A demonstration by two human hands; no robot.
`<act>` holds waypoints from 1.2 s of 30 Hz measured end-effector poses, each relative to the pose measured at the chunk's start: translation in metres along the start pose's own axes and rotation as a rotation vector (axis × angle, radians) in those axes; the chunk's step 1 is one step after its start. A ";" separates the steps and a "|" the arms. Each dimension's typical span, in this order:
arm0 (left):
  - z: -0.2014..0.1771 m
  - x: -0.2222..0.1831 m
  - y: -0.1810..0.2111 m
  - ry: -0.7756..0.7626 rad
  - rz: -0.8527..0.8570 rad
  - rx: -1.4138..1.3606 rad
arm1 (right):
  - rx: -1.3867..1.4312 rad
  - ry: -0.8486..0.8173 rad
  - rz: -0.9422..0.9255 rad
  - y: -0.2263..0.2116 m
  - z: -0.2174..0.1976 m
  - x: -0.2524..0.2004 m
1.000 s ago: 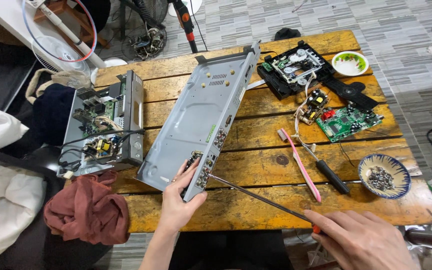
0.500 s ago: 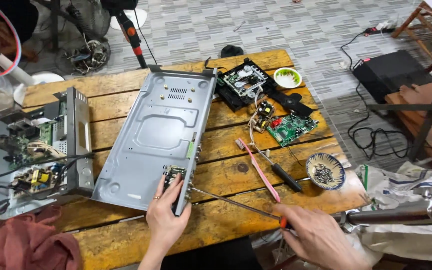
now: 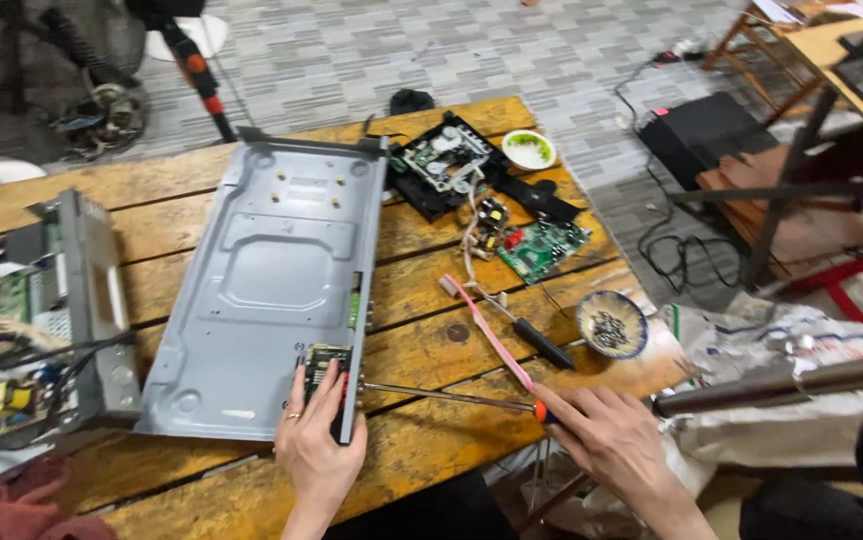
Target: Disassembling an electronic device to remove and clean circuit boards
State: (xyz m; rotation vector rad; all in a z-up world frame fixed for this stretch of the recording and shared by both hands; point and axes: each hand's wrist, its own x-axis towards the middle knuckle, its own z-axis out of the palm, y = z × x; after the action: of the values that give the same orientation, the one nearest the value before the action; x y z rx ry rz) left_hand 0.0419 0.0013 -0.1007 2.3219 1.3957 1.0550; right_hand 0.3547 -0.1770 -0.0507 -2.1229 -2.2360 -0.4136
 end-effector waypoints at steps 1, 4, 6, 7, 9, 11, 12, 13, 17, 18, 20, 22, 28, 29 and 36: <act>0.002 -0.002 0.001 -0.012 0.009 -0.010 | -0.004 -0.008 0.016 0.000 0.002 -0.004; 0.003 0.000 0.001 -0.032 -0.024 0.043 | 0.075 -0.024 -0.019 0.000 0.011 -0.010; 0.002 0.002 0.001 0.059 0.066 0.026 | 0.318 0.013 0.150 0.000 0.021 -0.014; 0.002 0.002 0.000 0.062 0.059 0.041 | 0.330 0.014 0.138 -0.001 0.021 -0.014; 0.002 0.002 0.000 0.046 0.045 0.001 | 0.291 -0.102 0.215 0.000 0.022 -0.010; 0.001 0.001 -0.001 0.039 0.026 0.001 | 0.325 -0.120 0.216 0.000 0.023 -0.013; 0.001 0.001 -0.001 0.024 0.017 -0.009 | 0.353 -0.140 0.233 0.001 0.024 -0.015; 0.004 0.000 -0.003 0.029 0.008 -0.001 | 0.357 -0.141 0.221 0.003 0.024 -0.014; 0.007 -0.002 -0.007 -0.020 -0.025 -0.002 | 0.235 0.146 0.029 0.003 -0.001 -0.002; 0.007 -0.002 -0.006 -0.024 -0.028 -0.009 | 0.136 0.205 -0.038 0.003 -0.013 0.005; 0.005 0.000 -0.003 -0.007 -0.018 -0.018 | 0.089 0.228 -0.057 0.007 -0.009 0.005; 0.003 0.001 -0.002 0.010 -0.014 -0.020 | 0.048 0.250 -0.081 0.009 -0.005 0.006; 0.004 0.001 -0.003 0.008 0.009 -0.009 | 0.245 0.134 0.032 0.013 0.009 0.002; 0.005 0.001 -0.003 0.016 0.013 -0.014 | 0.296 0.087 0.094 0.014 0.008 0.002; 0.001 0.004 0.002 0.019 0.050 0.030 | 0.559 -0.497 0.447 0.016 -0.002 0.014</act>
State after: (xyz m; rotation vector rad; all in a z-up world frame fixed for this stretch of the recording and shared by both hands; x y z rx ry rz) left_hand 0.0450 0.0032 -0.0983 2.3861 1.3767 1.0798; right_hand 0.3695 -0.1636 -0.0428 -2.4361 -1.6507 0.7329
